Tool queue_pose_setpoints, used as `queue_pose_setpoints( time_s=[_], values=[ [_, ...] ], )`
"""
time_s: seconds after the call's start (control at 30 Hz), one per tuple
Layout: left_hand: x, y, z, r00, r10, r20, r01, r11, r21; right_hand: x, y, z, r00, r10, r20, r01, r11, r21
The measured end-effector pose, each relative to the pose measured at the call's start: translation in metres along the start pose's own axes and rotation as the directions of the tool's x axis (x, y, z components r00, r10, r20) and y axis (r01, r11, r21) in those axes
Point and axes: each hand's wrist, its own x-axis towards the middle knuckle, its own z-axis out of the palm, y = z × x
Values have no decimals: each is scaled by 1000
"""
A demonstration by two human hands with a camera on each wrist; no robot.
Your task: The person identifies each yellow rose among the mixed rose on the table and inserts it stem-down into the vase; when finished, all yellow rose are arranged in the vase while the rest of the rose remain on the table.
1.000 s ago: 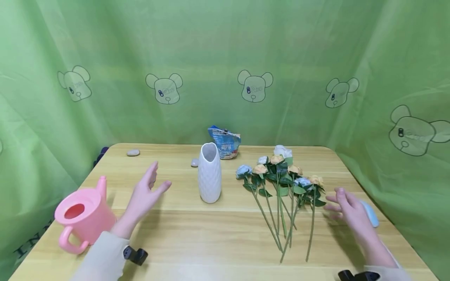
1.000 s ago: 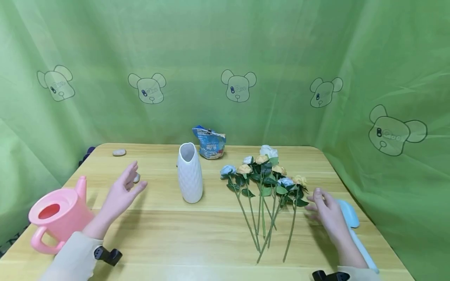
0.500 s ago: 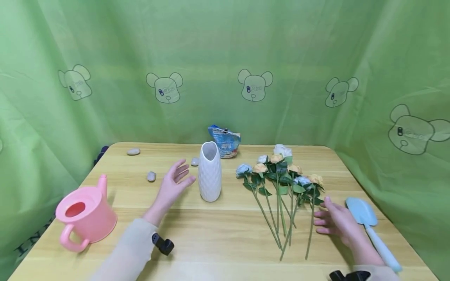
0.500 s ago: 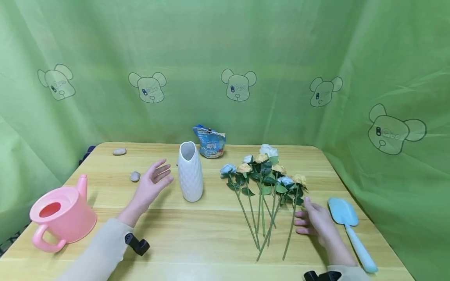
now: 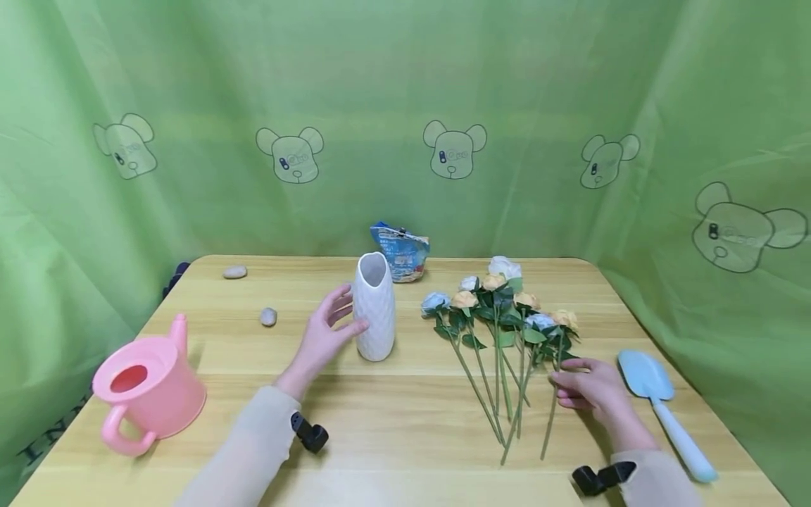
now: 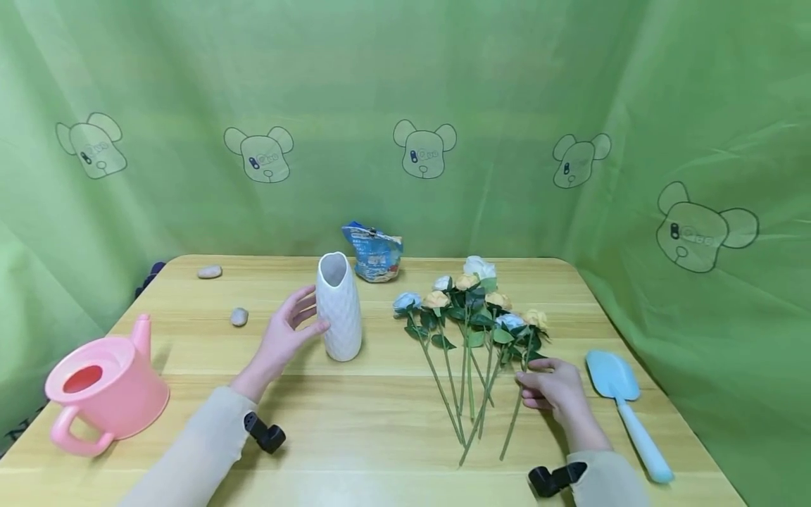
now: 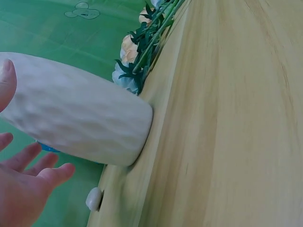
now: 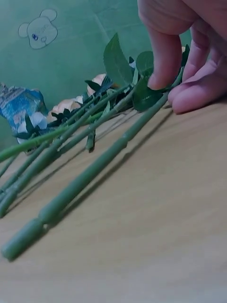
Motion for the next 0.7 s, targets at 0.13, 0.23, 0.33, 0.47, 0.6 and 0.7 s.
queue_pose_setpoints(
  time_s=[0.13, 0.23, 0.33, 0.47, 0.6, 0.7],
  values=[
    [2, -2, 5, 1000, -17, -1, 17, 1000, 6, 2, -1, 1, 1000, 22, -10, -22, 1000, 8],
    [3, 0, 8, 999, -54, -4, 54, 999, 8, 2, -2, 0, 1000, 21, 0, -21, 1000, 16],
    [4, 1, 9, 997, -79, -6, 79, 997, -8, 0, -3, -1, 1000, 1, 11, -2, 999, 37],
    [6, -1, 10, 997, -76, 5, 76, 997, -24, -7, -9, -6, 998, -64, 22, 62, 993, 99],
    [7, -2, 13, 998, -68, 0, 68, 998, 12, -15, -24, -11, 988, -154, 19, 148, 975, 167],
    [6, -2, 16, 998, -56, -20, 57, 997, 44, -22, -40, -6, 977, -215, -3, 212, 962, 171]
  ],
)
